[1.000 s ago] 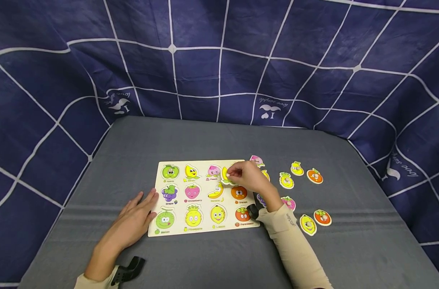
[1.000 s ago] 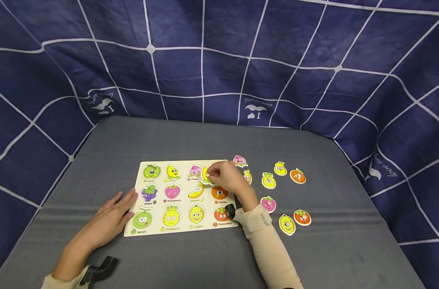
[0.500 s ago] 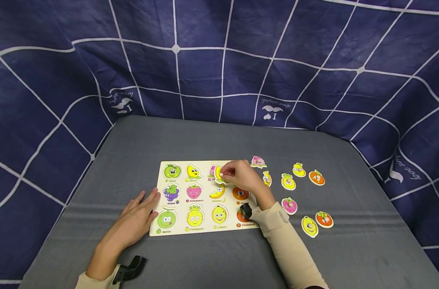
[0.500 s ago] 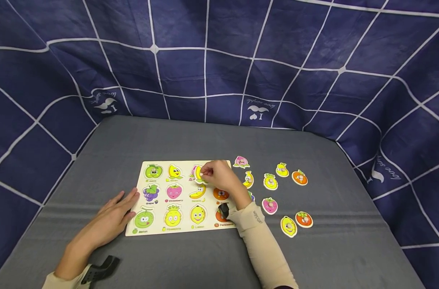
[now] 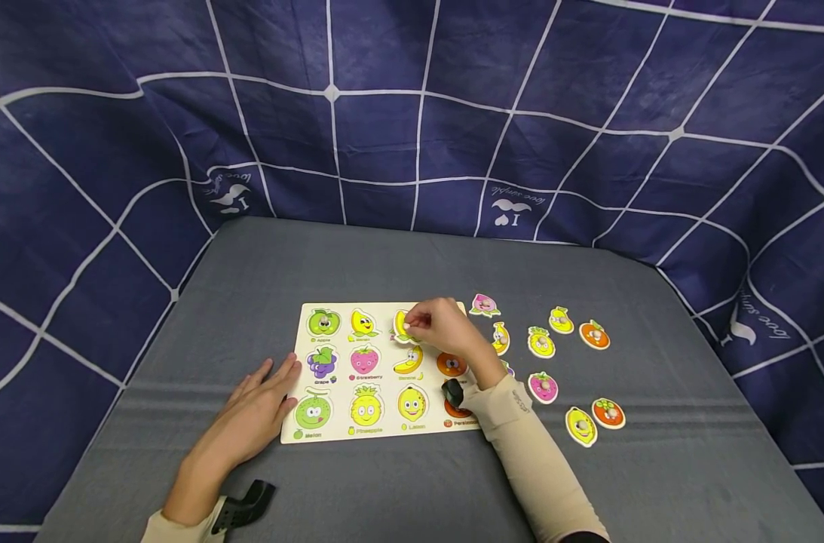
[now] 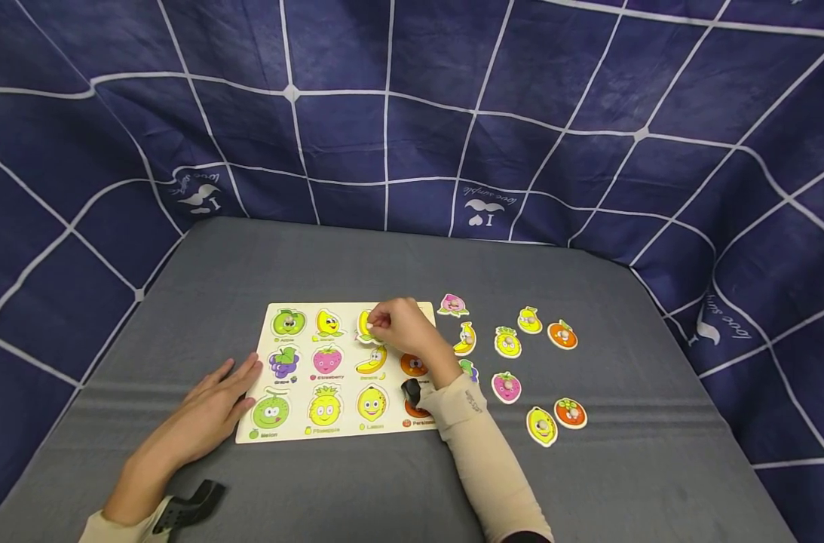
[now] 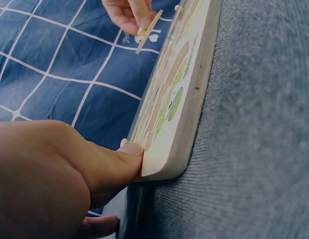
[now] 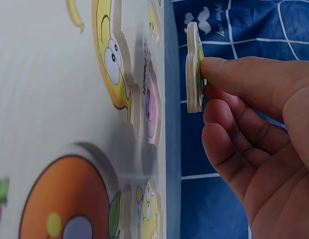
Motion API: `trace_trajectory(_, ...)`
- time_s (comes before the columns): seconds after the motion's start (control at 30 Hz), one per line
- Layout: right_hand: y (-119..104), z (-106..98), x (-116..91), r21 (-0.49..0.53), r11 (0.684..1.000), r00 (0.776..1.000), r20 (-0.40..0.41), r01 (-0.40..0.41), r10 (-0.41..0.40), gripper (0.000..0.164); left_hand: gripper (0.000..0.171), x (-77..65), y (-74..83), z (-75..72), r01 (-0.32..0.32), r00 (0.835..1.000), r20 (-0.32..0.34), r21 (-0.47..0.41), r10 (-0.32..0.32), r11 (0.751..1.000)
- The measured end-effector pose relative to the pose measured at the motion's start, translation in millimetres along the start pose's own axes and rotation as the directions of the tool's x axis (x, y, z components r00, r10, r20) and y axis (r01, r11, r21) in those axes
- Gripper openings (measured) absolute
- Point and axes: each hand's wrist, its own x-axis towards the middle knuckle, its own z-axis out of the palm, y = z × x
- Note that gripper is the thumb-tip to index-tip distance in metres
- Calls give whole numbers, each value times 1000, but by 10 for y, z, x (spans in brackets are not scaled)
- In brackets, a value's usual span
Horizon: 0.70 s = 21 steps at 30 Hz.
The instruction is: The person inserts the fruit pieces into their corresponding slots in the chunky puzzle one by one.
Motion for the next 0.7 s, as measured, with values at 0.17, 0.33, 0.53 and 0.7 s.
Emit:
trace_trajectory(0.17, -25, 21, 47, -5, 1000, 1000, 20, -18, 19, 3, 54, -1, 5, 3, -3, 1000, -5, 6, 3, 1000)
trace_trajectory(0.33, -62, 40, 97, -25, 1000, 999, 37, -16, 17, 3, 54, -5, 7, 6, -5, 1000, -10, 7, 5, 1000)
trace_trajectory(0.53, -100, 91, 160, -22, 999, 998, 50, -26, 27, 3, 54, -5, -11, 17, -3, 1000, -11, -1, 3, 1000)
trace_trajectory(0.7, -108, 140, 194, -20, 999, 997, 64, -44, 45, 5, 54, -5, -9, 15, 1, 1000, -3, -2, -1, 1000)
